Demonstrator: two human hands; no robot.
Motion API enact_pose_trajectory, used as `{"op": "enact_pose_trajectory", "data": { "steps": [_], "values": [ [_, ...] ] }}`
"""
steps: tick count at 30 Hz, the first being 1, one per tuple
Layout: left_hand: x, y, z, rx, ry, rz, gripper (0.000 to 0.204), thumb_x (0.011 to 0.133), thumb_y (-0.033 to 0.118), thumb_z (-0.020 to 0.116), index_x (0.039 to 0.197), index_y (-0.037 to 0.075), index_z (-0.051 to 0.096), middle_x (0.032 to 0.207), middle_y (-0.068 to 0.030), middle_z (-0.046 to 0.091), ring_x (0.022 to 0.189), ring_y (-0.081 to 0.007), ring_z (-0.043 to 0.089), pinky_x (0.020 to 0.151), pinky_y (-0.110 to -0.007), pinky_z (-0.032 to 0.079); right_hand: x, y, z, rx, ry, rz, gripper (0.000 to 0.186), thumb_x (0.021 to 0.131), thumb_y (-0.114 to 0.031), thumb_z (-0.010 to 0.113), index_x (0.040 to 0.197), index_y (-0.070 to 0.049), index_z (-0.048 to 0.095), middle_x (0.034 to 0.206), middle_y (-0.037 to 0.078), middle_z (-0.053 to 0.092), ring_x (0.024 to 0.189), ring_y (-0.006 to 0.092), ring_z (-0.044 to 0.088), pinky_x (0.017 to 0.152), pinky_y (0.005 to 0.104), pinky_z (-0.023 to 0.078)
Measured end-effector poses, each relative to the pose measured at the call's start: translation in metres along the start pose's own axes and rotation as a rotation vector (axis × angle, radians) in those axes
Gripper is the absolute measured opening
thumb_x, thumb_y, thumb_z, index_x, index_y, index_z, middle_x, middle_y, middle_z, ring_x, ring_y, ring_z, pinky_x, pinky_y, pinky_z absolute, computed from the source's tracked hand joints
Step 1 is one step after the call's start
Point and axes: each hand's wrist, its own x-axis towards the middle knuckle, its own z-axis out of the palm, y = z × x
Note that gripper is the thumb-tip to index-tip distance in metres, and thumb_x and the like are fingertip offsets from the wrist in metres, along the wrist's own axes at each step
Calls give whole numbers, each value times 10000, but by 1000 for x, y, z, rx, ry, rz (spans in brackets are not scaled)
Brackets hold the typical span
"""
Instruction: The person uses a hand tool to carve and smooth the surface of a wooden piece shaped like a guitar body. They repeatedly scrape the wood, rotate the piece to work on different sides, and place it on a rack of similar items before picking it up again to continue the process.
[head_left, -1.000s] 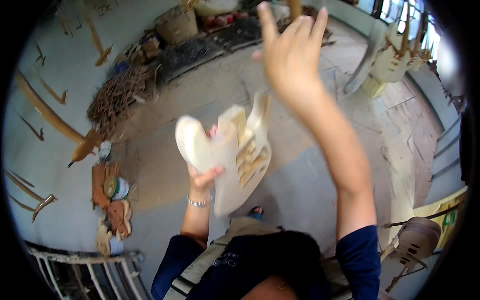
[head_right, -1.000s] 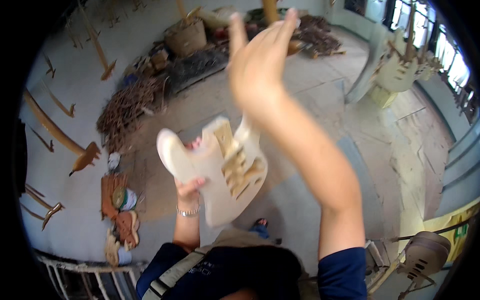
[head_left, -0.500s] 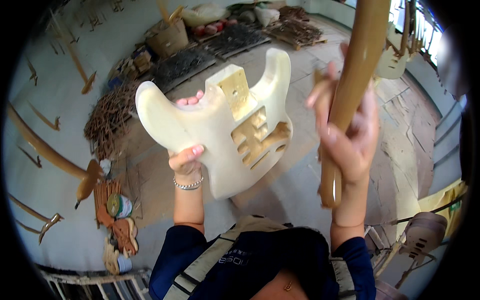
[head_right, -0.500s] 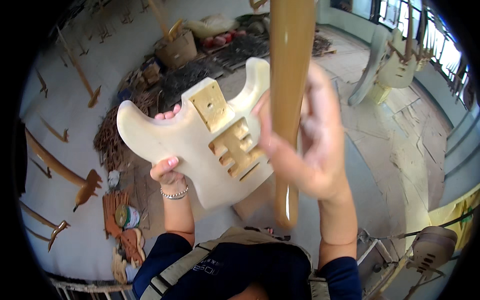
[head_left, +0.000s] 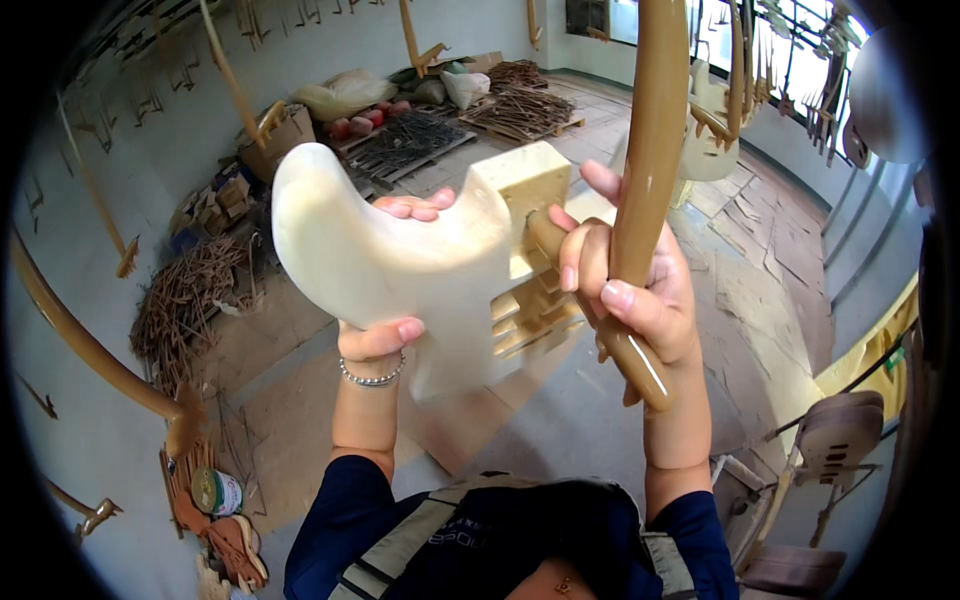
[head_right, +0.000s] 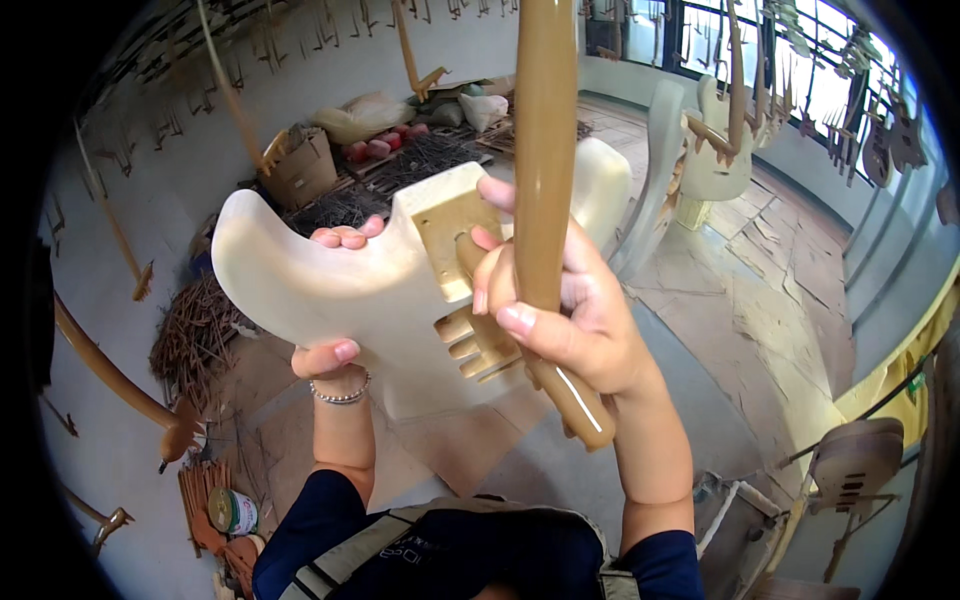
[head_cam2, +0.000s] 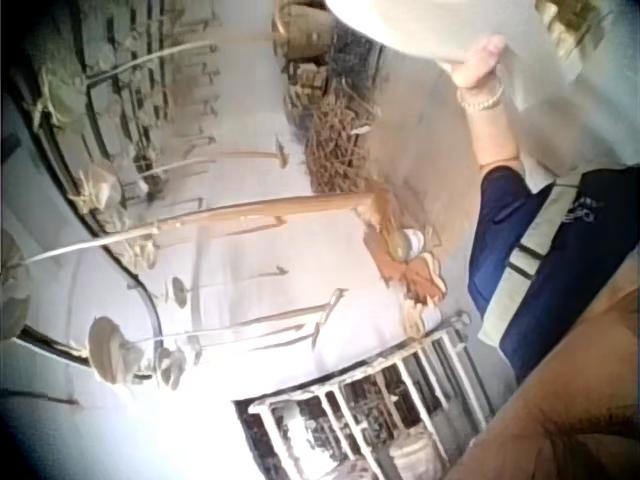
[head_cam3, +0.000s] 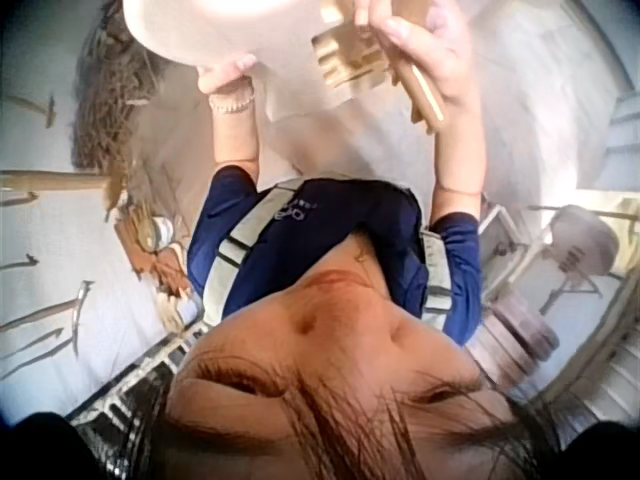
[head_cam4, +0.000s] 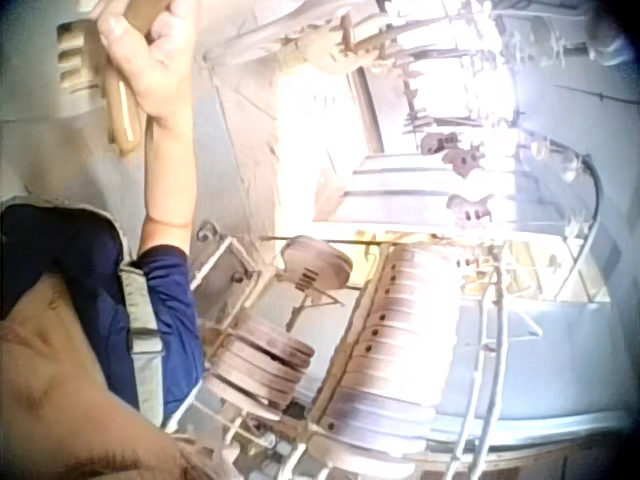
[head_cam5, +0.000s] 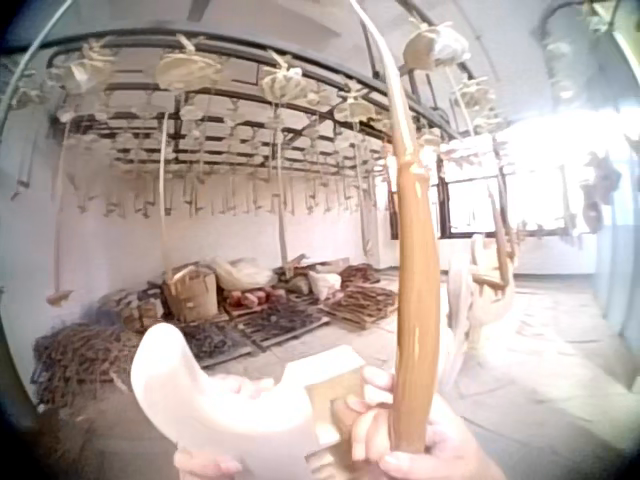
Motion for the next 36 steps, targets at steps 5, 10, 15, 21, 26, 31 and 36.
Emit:
{"op": "enact_pose_trajectory", "data": {
  "steps": [5, 10, 15, 21, 26, 31, 36],
  "values": [
    [15, -11, 1, -25, -109, -133, 835, 562, 183, 730, 1279, 16, 337, 1190, -126, 439, 1239, -350, 354, 1044, -510, 274, 2, -10, 1, -200, 257, 29, 684, 765, -210, 615, 1307, 83, 318, 761, 14, 495, 786, 132, 521, 982, 346, 355],
    [48, -45, -12, 9, -138, -236, 857, 559, 175, 697, 1301, -34, 325, 1238, -198, 451, 1181, -309, 435, 1014, -404, 339, 17, 1, -27, -558, 264, 73, 481, 868, -242, 569, 1259, 8, 440, 833, 12, 515, 741, 63, 503, 649, 212, 442],
    [45, -55, -31, 140, -81, -291, 860, 567, 171, 666, 1315, -49, 303, 1257, -203, 438, 1165, -302, 450, 1007, -395, 349, 5, -2, -43, -609, 215, 432, 432, 881, -291, 556, 1208, -17, 492, 799, 5, 538, 619, 56, 478, 470, 206, 392],
    [49, -77, -30, 205, -43, -284, 827, 605, 136, 650, 1322, -57, 287, 1264, -202, 444, 1147, -284, 465, 1005, -364, 349, -34, 21, -56, -776, 371, 302, 502, 848, -246, 601, 1261, -11, 440, 1013, 92, 584, 937, 155, 544, 840, 294, 429],
    [43, -92, -25, 427, 171, -40, 556, 778, 130, 588, 1252, -44, 358, 1169, -162, 502, 1053, -217, 496, 908, -323, 401, -133, 26, -53, -947, 527, 301, 466, 796, -249, 661, 1162, -36, 465, 1057, 85, 537, 941, 190, 518, 854, 333, 416],
    [-13, -102, 46, 837, 629, 523, 375, 870, 152, 436, 1147, -99, 412, 1066, -267, 524, 1024, -370, 525, 912, -462, 436, -322, 67, -23, -614, 733, 618, 349, 875, -231, 578, 1173, -63, 511, 1056, 98, 608, 973, 171, 566, 829, 322, 453],
    [-119, -175, 294, 126, -117, -226, 397, 918, 291, 378, 1063, -62, 487, 1058, -174, 542, 979, -255, 532, 923, -388, 411, -491, 31, 49, -745, 1138, 890, 353, 864, -251, 587, 1129, -22, 545, 917, 86, 633, 839, 148, 585, 746, 280, 463]
  ]
}}
